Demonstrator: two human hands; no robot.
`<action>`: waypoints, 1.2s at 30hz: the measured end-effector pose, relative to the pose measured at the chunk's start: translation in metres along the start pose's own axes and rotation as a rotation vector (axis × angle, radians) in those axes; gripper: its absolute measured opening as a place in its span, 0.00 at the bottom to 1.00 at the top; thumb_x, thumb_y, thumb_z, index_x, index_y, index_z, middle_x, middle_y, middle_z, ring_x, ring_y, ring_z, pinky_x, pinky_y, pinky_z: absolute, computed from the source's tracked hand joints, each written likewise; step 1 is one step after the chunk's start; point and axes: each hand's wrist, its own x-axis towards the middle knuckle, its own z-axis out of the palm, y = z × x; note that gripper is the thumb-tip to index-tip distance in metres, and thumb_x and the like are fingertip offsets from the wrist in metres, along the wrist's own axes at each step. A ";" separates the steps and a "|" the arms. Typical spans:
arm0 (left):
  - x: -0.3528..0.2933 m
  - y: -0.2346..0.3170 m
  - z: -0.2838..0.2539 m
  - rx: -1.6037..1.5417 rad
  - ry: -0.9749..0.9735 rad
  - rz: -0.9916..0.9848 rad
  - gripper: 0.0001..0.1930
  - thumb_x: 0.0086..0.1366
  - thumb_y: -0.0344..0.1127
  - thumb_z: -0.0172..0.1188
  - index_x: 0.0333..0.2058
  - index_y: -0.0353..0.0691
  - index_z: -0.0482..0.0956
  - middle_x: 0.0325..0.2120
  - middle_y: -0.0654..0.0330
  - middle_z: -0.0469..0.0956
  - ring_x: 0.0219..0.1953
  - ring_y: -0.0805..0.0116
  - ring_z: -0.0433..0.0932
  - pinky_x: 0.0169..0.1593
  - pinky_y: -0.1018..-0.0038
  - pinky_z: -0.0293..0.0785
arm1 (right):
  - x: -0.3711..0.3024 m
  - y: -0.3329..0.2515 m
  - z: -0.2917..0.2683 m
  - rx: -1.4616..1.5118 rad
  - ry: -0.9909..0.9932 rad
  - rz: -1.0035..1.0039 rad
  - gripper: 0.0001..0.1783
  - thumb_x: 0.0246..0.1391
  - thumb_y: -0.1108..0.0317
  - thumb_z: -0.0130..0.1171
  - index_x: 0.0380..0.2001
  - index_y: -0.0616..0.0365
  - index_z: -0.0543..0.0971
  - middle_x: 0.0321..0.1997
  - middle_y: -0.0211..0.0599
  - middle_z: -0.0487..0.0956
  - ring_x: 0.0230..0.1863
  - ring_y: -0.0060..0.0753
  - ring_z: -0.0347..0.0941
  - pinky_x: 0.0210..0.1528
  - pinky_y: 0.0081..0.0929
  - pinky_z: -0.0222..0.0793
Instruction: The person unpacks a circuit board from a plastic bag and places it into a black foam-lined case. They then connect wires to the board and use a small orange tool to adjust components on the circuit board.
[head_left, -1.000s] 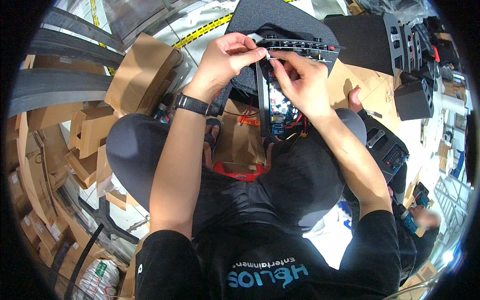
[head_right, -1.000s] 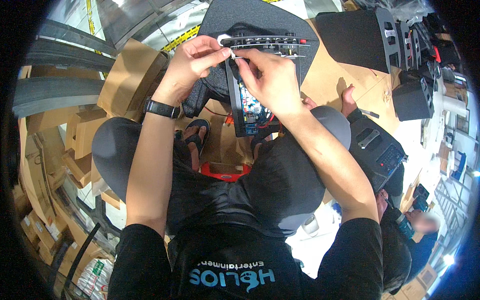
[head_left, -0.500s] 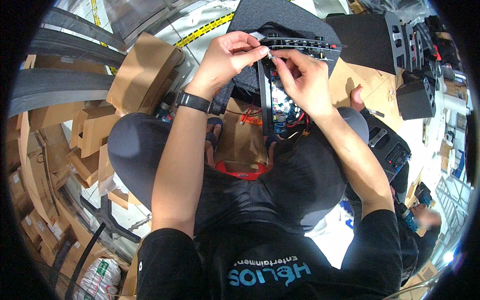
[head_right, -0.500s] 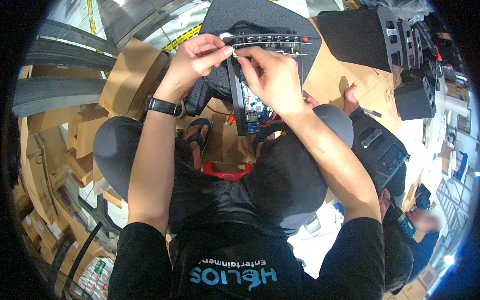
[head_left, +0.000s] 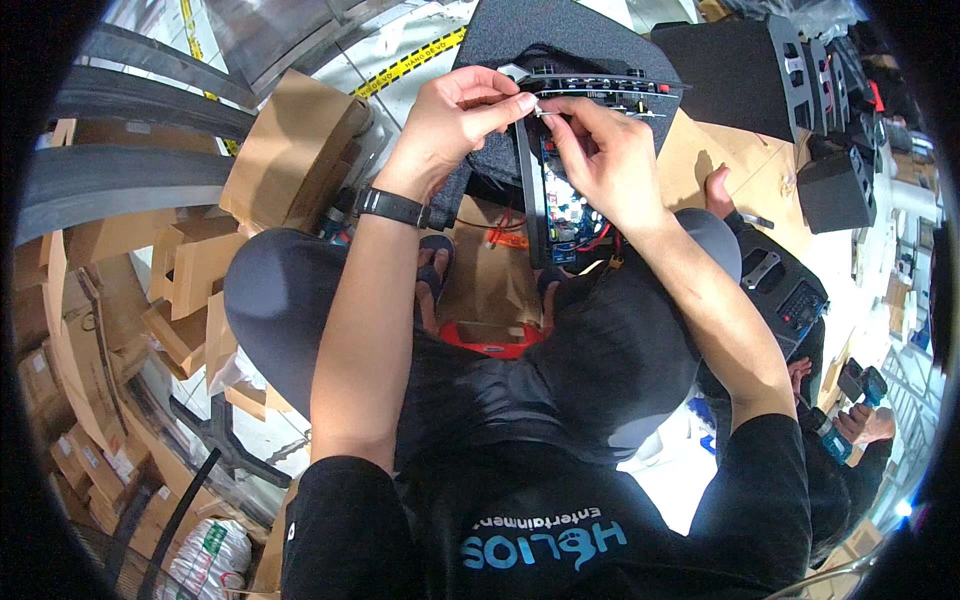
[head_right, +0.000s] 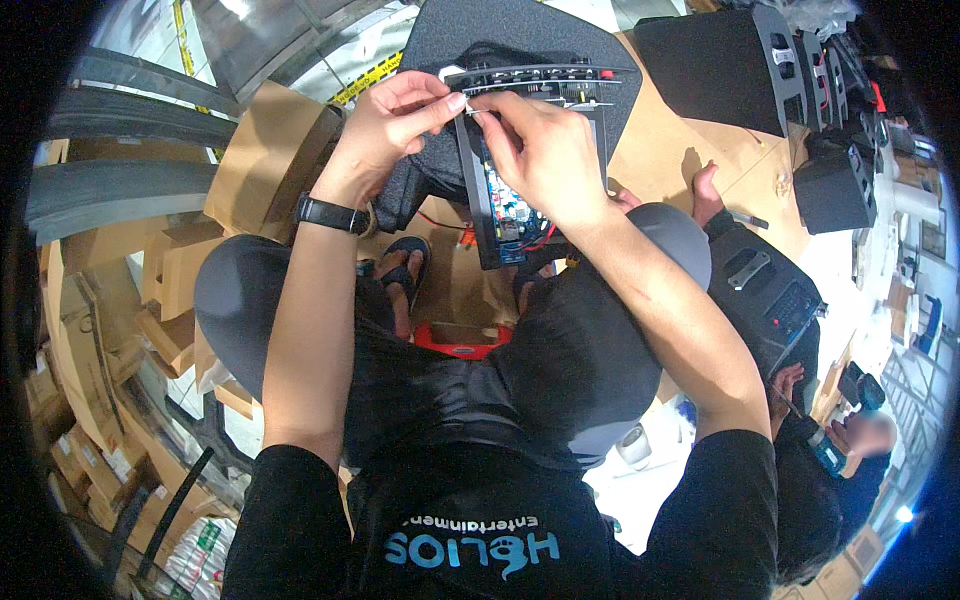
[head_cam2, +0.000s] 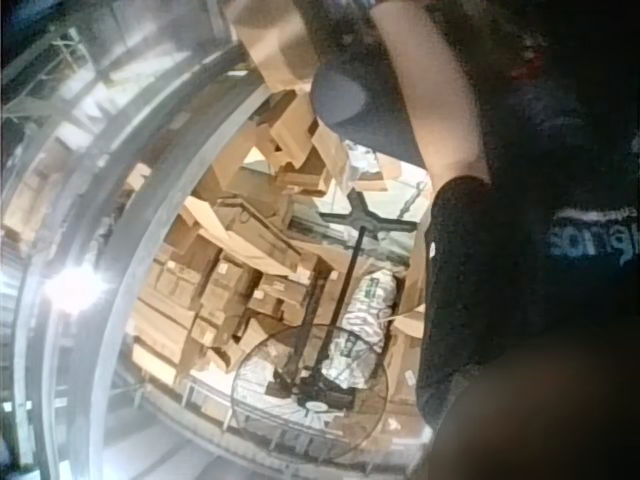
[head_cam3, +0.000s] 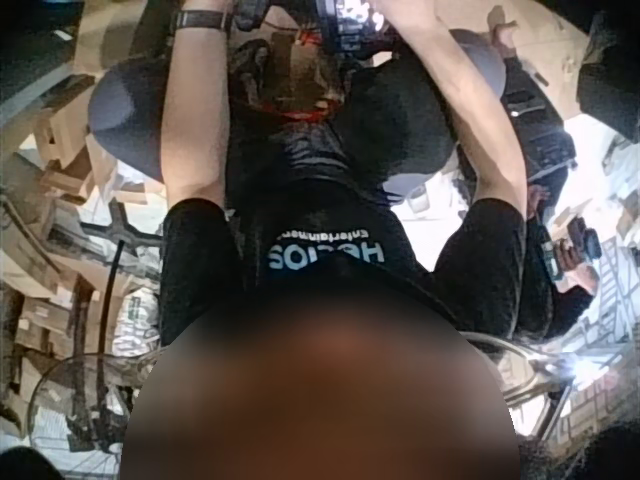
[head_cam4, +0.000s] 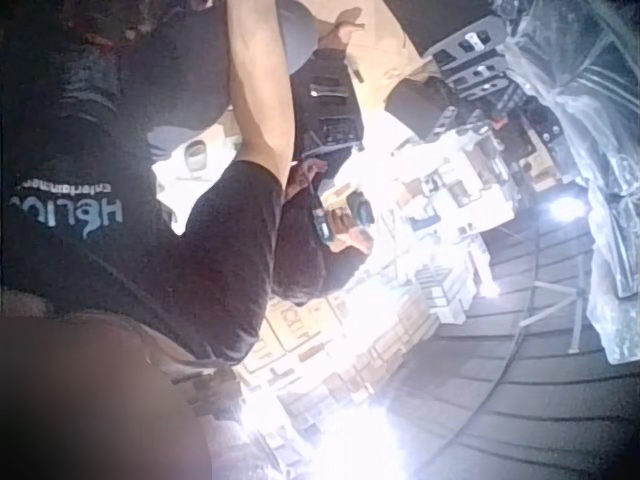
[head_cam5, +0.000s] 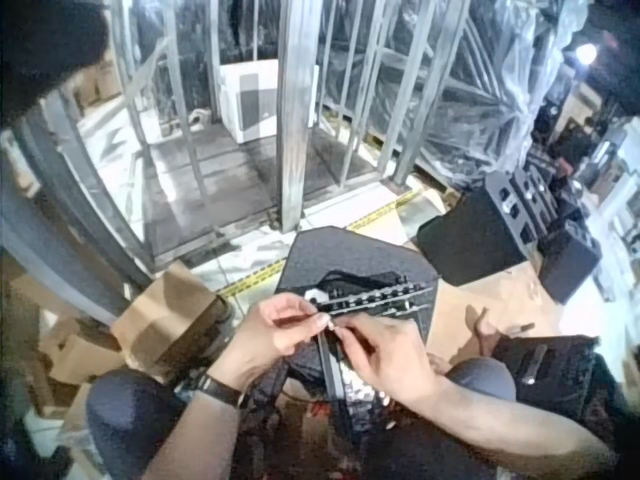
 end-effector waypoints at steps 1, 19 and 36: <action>0.001 0.000 0.000 0.000 -0.010 0.009 0.14 0.62 0.43 0.76 0.40 0.46 0.83 0.31 0.72 0.83 0.30 0.85 0.73 0.28 0.87 0.59 | 0.000 0.000 0.000 -0.004 -0.005 0.007 0.08 0.62 0.69 0.66 0.43 0.56 0.86 0.22 0.34 0.80 0.19 0.24 0.75 0.25 0.24 0.69; 0.004 -0.001 -0.004 0.134 -0.053 0.272 0.10 0.63 0.35 0.73 0.40 0.41 0.83 0.32 0.68 0.85 0.34 0.80 0.79 0.34 0.81 0.73 | 0.000 -0.005 -0.002 -0.141 0.010 -0.096 0.10 0.63 0.68 0.65 0.46 0.53 0.84 0.28 0.41 0.84 0.26 0.39 0.83 0.29 0.32 0.77; -0.011 -0.014 0.009 0.437 0.199 0.609 0.09 0.59 0.32 0.74 0.39 0.39 0.89 0.34 0.56 0.87 0.33 0.63 0.85 0.36 0.74 0.77 | -0.001 -0.006 -0.003 -0.146 -0.029 -0.085 0.10 0.64 0.67 0.64 0.47 0.55 0.84 0.36 0.43 0.87 0.34 0.42 0.86 0.34 0.33 0.80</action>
